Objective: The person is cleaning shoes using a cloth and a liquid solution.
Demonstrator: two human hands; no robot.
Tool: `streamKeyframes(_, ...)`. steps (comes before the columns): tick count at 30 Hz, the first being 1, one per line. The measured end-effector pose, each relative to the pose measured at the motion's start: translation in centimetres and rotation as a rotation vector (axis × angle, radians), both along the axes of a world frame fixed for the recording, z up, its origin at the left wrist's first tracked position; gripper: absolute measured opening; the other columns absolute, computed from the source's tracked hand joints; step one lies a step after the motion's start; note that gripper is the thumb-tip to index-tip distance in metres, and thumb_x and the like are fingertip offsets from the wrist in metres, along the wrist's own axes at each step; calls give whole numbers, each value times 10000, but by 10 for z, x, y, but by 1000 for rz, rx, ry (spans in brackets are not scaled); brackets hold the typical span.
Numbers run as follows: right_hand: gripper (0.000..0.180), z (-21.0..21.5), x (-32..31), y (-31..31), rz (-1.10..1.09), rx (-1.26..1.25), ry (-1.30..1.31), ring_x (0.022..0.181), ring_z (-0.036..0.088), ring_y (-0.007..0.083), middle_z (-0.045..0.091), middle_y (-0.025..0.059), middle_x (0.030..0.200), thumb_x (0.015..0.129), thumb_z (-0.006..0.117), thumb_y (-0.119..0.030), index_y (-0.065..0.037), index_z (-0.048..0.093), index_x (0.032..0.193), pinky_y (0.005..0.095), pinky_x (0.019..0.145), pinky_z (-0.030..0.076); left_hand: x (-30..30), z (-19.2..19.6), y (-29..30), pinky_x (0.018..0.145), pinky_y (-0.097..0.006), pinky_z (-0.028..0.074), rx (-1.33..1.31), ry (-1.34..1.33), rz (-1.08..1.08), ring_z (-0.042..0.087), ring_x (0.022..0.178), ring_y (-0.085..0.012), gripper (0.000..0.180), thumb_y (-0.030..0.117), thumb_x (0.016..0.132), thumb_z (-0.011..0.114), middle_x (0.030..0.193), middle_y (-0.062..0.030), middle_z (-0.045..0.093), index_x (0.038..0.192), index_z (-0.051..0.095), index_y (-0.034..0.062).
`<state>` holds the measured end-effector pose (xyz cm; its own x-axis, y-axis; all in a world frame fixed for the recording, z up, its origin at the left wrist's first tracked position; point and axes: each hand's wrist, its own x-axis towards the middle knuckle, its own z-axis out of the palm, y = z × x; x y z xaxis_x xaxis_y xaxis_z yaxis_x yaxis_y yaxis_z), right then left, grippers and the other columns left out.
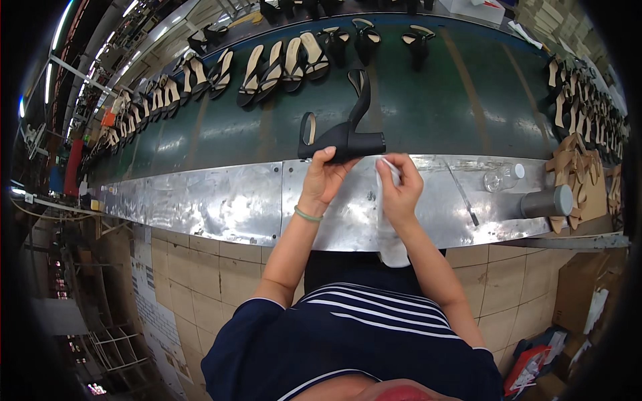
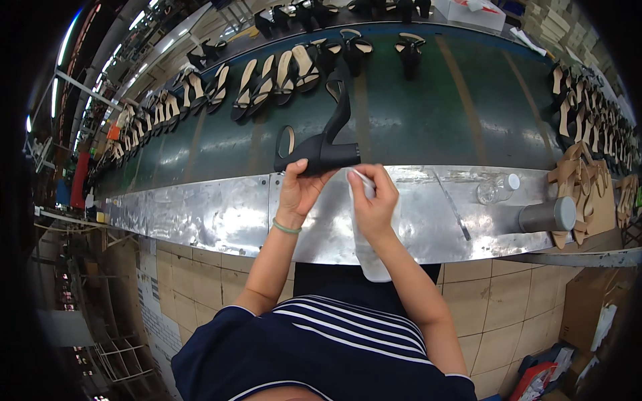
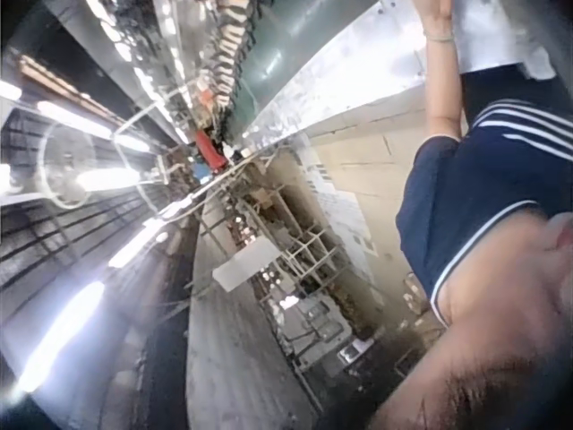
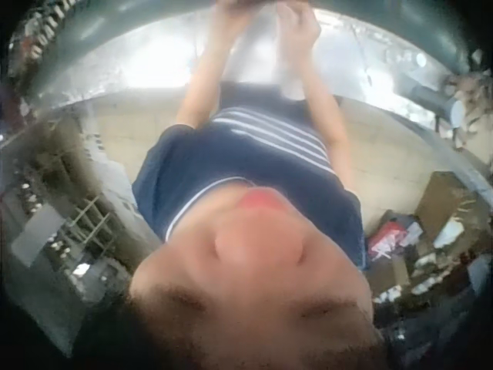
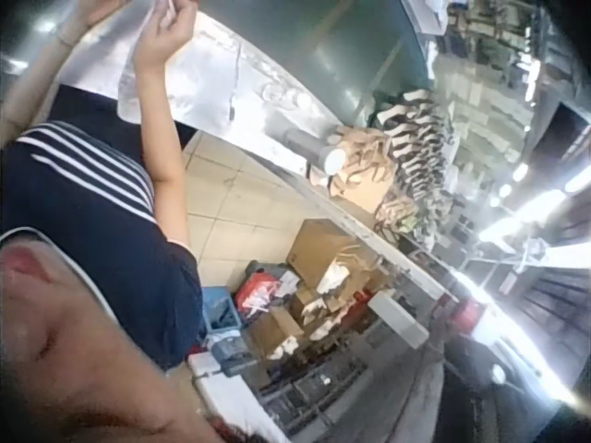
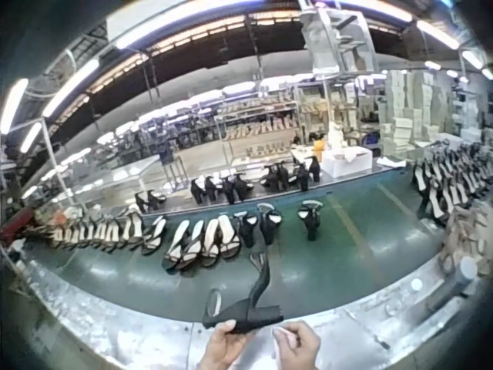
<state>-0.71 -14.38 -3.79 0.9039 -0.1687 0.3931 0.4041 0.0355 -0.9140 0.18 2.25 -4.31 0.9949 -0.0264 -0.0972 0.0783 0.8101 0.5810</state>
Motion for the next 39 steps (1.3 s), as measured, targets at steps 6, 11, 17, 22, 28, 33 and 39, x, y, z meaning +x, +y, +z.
streamKeyframes(6, 66, -4, -7, 23, -143, -166, -143, 684, 594, 222, 586, 97, 771, 871, 679, 6, 11, 614, 874, 313, 636, 472, -38, -12, -14, 1106, -496, 445, -115, 10, 70, 583, 1202, -338, 515, 166, 853, 641, 1262, -201, 598, 1294, 508, -64)
streamKeyframes(11, 71, -30, -27, 9, -144, -245, -174, 674, 592, 209, 588, 95, 763, 869, 681, 9, 12, 611, 861, 315, 623, 468, -49, -12, -19, 1135, -519, 418, -321, 23, 112, 554, 1245, -349, 536, 160, 857, 636, 1307, -206, 565, 1312, 471, -69)
streamKeyframes(17, 72, -1, -38, 2, 7, -136, -59, 771, 584, 103, 638, 53, 834, 904, 679, 3, 26, 613, 888, 239, 702, 476, -52, -13, -13, 1154, -528, 395, -277, 10, 93, 512, 1293, -374, 605, 190, 840, 658, 1352, -224, 525, 1348, 444, -59)
streamKeyframes(22, 72, -5, -23, 12, -58, -151, -98, 739, 588, 120, 630, 62, 813, 892, 683, 0, 21, 614, 890, 251, 677, 472, -57, -10, -23, 1145, -523, 407, -272, 26, 95, 526, 1278, -362, 563, 178, 860, 635, 1329, -221, 539, 1326, 444, -75)
streamKeyframes(28, 78, -33, -38, 1, 61, 62, 98, 837, 581, 79, 631, 23, 895, 930, 663, -1, 22, 606, 977, 213, 753, 464, -60, 1, -24, 1135, -516, 419, -319, 57, 104, 542, 1258, -351, 536, 192, 873, 633, 1309, -215, 554, 1309, 460, -69)
streamKeyframes(33, 70, -2, -28, 4, 61, -44, -44, 803, 574, 69, 634, 30, 879, 928, 672, -10, 19, 617, 960, 202, 722, 460, -63, 2, -30, 1137, -511, 416, -289, 105, 95, 558, 1238, -341, 510, 182, 879, 622, 1290, -210, 571, 1296, 470, -70)
streamKeyframes(39, 78, -12, -13, 7, -94, -22, -41, 698, 619, 142, 656, 69, 787, 887, 698, -34, 11, 635, 889, 268, 631, 488, -63, 4, -41, 1137, -505, 417, -297, 138, 103, 573, 1218, -326, 448, 145, 874, 626, 1252, -187, 595, 1258, 503, -50)
